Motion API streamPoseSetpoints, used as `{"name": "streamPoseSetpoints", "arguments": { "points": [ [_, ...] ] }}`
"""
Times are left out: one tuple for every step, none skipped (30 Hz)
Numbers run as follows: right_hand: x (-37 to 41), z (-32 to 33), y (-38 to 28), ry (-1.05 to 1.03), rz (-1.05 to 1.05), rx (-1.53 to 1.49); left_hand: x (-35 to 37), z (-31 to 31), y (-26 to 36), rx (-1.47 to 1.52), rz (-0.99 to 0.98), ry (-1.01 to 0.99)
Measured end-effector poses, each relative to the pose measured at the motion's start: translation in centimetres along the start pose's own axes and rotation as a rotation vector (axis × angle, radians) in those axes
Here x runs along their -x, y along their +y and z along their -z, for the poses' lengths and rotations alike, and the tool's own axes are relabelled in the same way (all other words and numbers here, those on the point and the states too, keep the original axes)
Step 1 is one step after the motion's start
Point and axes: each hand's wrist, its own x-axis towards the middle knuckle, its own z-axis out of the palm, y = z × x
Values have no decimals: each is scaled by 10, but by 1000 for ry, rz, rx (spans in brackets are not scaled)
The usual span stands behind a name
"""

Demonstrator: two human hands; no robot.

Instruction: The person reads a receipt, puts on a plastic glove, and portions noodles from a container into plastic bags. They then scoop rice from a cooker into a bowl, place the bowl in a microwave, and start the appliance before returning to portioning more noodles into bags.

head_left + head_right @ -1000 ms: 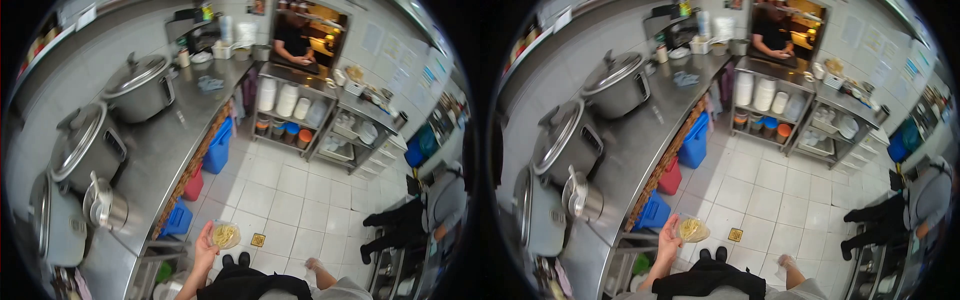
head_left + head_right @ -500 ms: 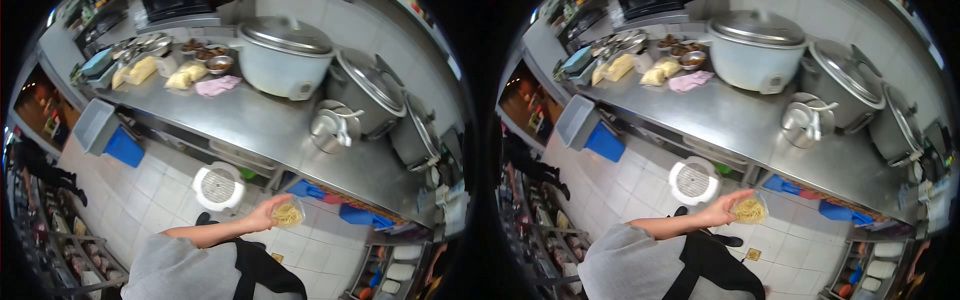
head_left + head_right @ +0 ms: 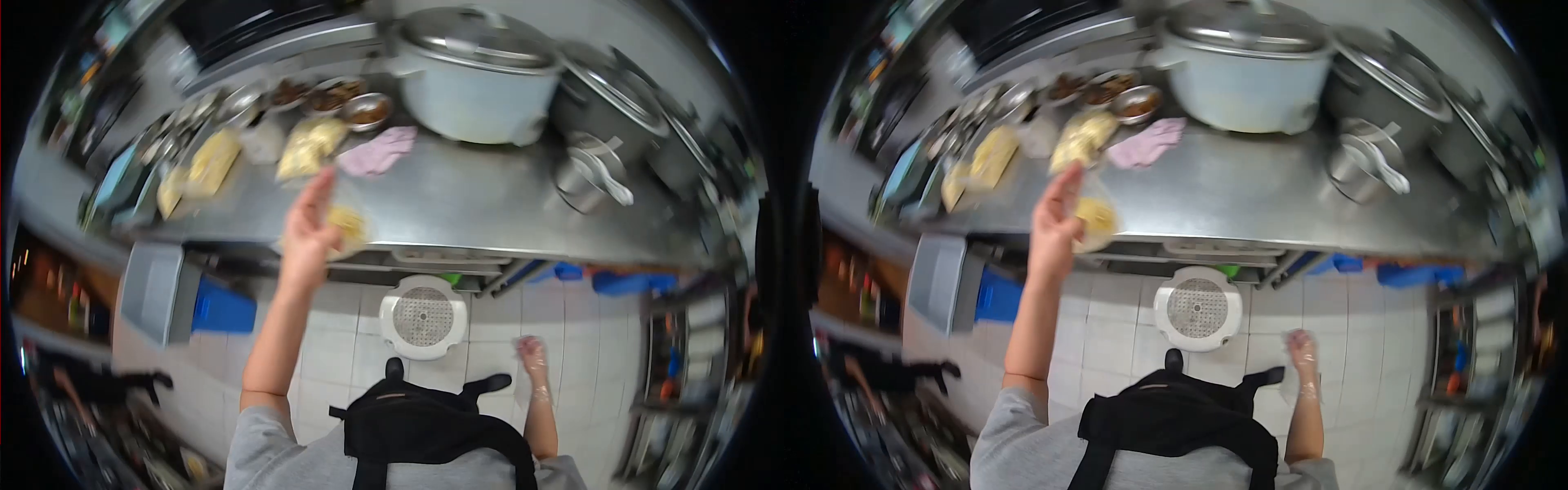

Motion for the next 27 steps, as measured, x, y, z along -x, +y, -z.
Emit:
{"name": "streamPoseSetpoints", "arguments": {
  "points": [
    [23,-23,3,34,-126,19,-24,15,-9,-48,-51,20],
    [51,-27,-2,-9,-185,47,-55,27,-23,-75,-111,27],
    [78,-34,0,40,-283,119,-80,35,-33,-47,-193,47],
    [105,-44,30,28,-353,72,-101,36,-37,-61,-193,75],
    [128,-30,22,-2,-382,165,-135,54,-75,-84,-259,120],
    [146,-23,25,48,-461,220,-163,63,-106,-69,-240,193],
    [162,-16,33,82,-539,272,-190,74,-138,-131,-230,184],
    [180,-7,33,176,-619,264,-200,61,-162,41,-177,260],
    [190,2,31,246,-677,228,-188,37,-154,41,7,267],
    [194,10,28,299,-706,195,-207,44,-201,114,50,379],
    [199,14,20,338,-726,188,-219,53,-241,104,118,345],
    [204,18,10,387,-728,175,-226,51,-263,94,185,320],
    [210,24,3,424,-734,165,-223,36,-261,108,189,298],
    [219,22,0,439,-753,169,-214,28,-260,114,180,363],
    [228,18,0,476,-753,137,-205,18,-253,116,175,432],
    [237,14,2,512,-749,109,-198,13,-245,121,188,418],
    [248,12,-11,527,-793,67,-194,12,-235,102,160,428],
    [259,13,-18,531,-801,73,-189,10,-223,84,128,442],
    [270,12,-26,543,-844,54,-180,7,-209,74,135,405],
    [277,8,-31,555,-884,33,-174,8,-199,76,136,402],
    [285,6,-33,631,-881,-10,-169,9,-191,48,100,357],
    [290,9,-33,633,-879,-10,-165,10,-187,20,63,311],
    [294,11,-33,684,-927,-215,-157,11,-184,50,4,264],
    [294,13,-31,731,-968,-421,-151,10,-179,49,0,268],
    [289,16,-27,726,-963,-424,-142,11,-174,4,-35,269],
    [280,20,-22,768,-885,-448,-134,9,-167,-41,-70,269],
    [271,24,-16,809,-806,-472,-128,11,-168,-42,-75,273]
  ]
}}
